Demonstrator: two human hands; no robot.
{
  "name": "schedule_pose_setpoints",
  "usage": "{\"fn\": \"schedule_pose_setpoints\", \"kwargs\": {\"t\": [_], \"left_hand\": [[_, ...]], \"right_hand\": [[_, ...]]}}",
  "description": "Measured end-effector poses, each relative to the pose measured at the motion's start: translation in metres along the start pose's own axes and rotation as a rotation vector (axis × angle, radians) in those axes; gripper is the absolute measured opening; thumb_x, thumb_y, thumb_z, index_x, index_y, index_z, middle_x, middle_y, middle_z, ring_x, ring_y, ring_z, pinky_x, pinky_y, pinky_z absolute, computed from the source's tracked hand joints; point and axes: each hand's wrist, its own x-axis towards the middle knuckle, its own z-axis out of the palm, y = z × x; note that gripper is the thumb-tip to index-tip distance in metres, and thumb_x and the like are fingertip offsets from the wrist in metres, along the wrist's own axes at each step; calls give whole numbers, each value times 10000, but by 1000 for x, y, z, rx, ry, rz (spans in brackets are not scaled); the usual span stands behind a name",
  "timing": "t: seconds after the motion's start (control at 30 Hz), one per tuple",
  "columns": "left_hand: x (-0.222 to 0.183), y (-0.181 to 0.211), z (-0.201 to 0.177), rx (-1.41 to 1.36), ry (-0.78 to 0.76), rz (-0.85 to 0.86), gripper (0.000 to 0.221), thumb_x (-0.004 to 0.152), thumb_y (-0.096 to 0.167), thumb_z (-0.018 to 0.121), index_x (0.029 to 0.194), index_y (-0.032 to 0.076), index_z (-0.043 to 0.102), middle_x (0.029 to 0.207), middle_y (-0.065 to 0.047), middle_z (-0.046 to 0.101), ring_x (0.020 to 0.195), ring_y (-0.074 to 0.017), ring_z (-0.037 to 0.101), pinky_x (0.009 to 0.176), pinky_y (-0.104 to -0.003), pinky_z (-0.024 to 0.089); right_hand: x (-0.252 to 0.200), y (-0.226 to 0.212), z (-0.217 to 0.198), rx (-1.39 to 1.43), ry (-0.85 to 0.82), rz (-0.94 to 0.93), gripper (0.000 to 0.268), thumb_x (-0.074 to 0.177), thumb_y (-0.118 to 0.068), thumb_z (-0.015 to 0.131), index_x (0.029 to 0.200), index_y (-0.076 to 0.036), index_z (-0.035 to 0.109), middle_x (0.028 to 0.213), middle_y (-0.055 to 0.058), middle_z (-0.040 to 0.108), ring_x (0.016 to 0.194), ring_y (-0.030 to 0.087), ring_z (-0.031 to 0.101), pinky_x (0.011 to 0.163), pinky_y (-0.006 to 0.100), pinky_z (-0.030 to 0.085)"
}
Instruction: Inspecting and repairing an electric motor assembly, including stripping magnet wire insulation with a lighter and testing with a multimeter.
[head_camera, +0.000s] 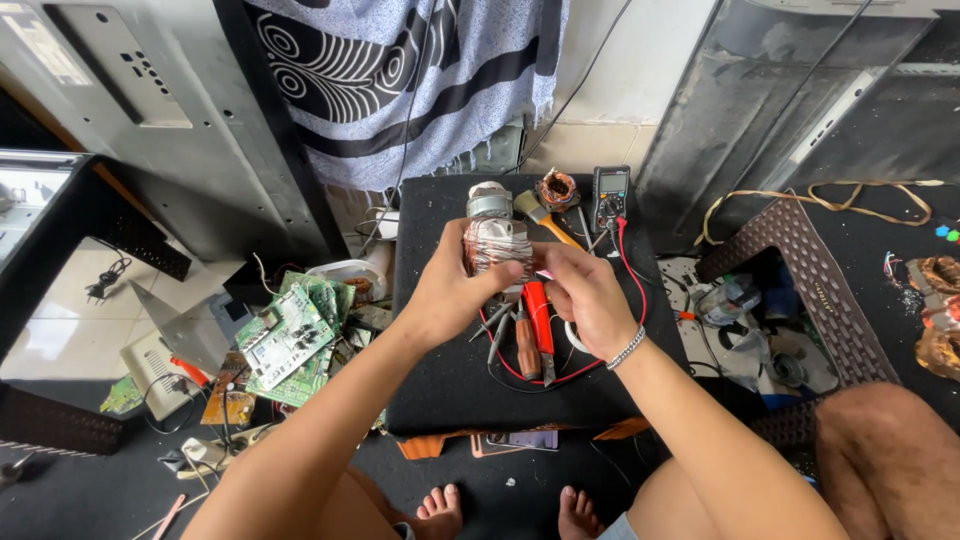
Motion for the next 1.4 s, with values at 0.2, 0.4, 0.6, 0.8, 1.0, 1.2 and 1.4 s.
{"fn": "schedule_pose_setpoints", "kwargs": {"t": [0.2, 0.4, 0.6, 0.8, 1.0, 1.2, 1.4], "left_hand": [[-1, 5, -1, -8, -45, -20, 1078, 657, 675, 752, 1471, 56, 413, 1214, -294, 627, 1206, -449, 634, 993, -525, 513], [-2, 4, 2, 20, -85, -34, 1040, 652, 642, 769, 1454, 74, 430, 1192, -305, 638, 1190, -459, 640, 978, -525, 521], [-10, 13, 10, 49, -177, -11, 1027, 636, 604, 792, 1436, 58, 452, 1212, -307, 636, 1196, -457, 636, 981, -504, 526], [-20, 18, 10, 85, -235, 25, 1016, 645, 548, 818, 1414, -3, 449, 1198, -324, 629, 1179, -466, 643, 983, -507, 532], [-3, -13, 7, 42, -195, 18, 1027, 645, 561, 823, 1425, 5, 452, 1172, -293, 623, 1137, -434, 660, 954, -503, 546], [11, -38, 16, -805, -78, -49, 614, 834, 406, 696, 1233, -39, 556, 897, -212, 615, 831, -315, 649, 732, -428, 573], [6, -44, 21, -1100, -7, -236, 439, 871, 433, 641, 936, -1, 650, 767, -166, 649, 696, -275, 630, 661, -426, 557]], "right_hand": [[6, 9, -9, 69, 145, -119, 314, 1017, -252, 608, 1216, -27, 697, 742, 86, 673, 418, -10, 365, 374, 155, 281], [18, 20, -18, -134, 239, -196, 127, 980, -85, 675, 1038, 0, 749, 632, 28, 593, 389, 1, 405, 368, 152, 318], [31, 22, -25, -619, 339, -360, 118, 1021, -172, 698, 980, -74, 749, 756, 79, 691, 687, 198, 669, 663, 294, 547], [42, 28, -43, -832, 409, -448, 132, 1033, -216, 686, 1005, -88, 707, 847, 119, 712, 829, 324, 708, 732, 405, 565], [24, 18, -46, -850, 374, -490, 106, 1060, -104, 644, 968, -64, 678, 755, 126, 662, 738, 331, 684, 693, 394, 553], [13, 40, -9, -639, 237, -265, 122, 1011, -111, 614, 940, -76, 708, 617, 71, 644, 637, 200, 657, 634, 358, 551], [24, 65, 3, -486, 152, -7, 200, 1049, -212, 585, 986, -77, 720, 813, 64, 702, 805, 183, 665, 768, 346, 542]]}}
